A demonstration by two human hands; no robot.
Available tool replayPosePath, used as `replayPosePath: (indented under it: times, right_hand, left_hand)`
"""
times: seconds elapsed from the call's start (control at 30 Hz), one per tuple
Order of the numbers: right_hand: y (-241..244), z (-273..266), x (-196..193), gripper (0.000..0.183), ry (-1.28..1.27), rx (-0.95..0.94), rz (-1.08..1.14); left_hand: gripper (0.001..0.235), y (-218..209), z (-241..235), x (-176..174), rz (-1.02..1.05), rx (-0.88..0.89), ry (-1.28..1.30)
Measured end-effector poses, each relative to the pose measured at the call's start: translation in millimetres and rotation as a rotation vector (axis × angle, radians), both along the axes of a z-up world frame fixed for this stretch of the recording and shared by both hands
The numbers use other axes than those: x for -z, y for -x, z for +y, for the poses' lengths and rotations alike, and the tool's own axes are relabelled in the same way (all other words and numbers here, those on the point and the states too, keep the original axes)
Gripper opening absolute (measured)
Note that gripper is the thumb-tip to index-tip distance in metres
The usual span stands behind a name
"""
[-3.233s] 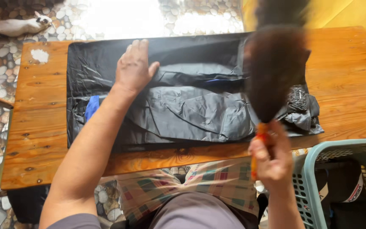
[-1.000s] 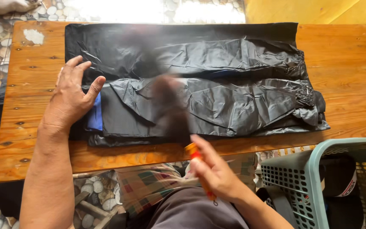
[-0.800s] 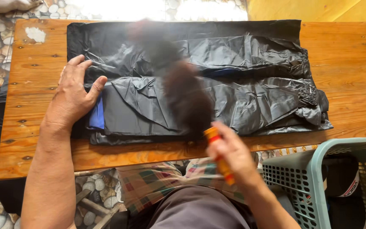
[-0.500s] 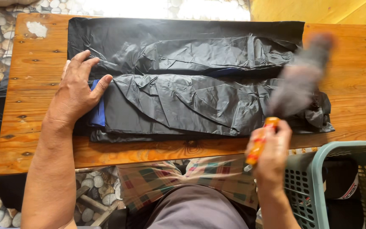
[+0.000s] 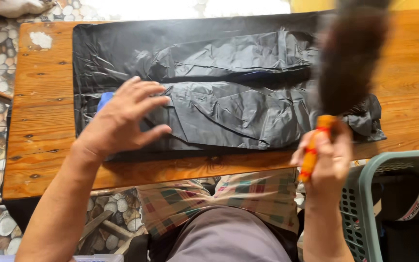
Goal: The person retrieves a black plastic bag from a basket and places it on a wooden table. They use a feather duster to brush the bag, then fold and roll it into a compact bundle. The person places the wrapped bundle into a white basket containing other similar items.
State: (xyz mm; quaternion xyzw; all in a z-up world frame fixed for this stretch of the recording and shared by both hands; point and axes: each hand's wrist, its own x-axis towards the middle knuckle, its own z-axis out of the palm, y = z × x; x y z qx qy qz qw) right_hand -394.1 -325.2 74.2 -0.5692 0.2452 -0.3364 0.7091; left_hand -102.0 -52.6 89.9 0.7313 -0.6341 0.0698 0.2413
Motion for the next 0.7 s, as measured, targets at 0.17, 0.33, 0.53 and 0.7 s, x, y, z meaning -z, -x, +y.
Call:
replayPosePath:
  times: [0.17, 0.33, 0.53, 0.7]
  right_hand:
    - [7.1, -34.7, 5.6, 0.049, 0.102, 0.394, -0.039]
    - [12.7, -40.0, 2.2, 0.034, 0.045, 0.528, -0.103]
    - [17.2, -41.9, 1.1, 0.039, 0.082, 0.505, -0.082]
    - [20.4, -43.2, 3.5, 0.039, 0.142, 0.477, -0.076]
  left_hand:
    - [0.062, 36.8, -41.3, 2.9, -0.083, 0.150, -0.038]
    - [0.025, 49.4, -66.5, 6.2, -0.180, 0.281, 0.002]
    - [0.004, 57.0, -82.3, -9.4, -0.277, 0.248, 0.144]
    - [0.018, 50.2, -97.1, -26.5, -0.363, 0.050, 0.266]
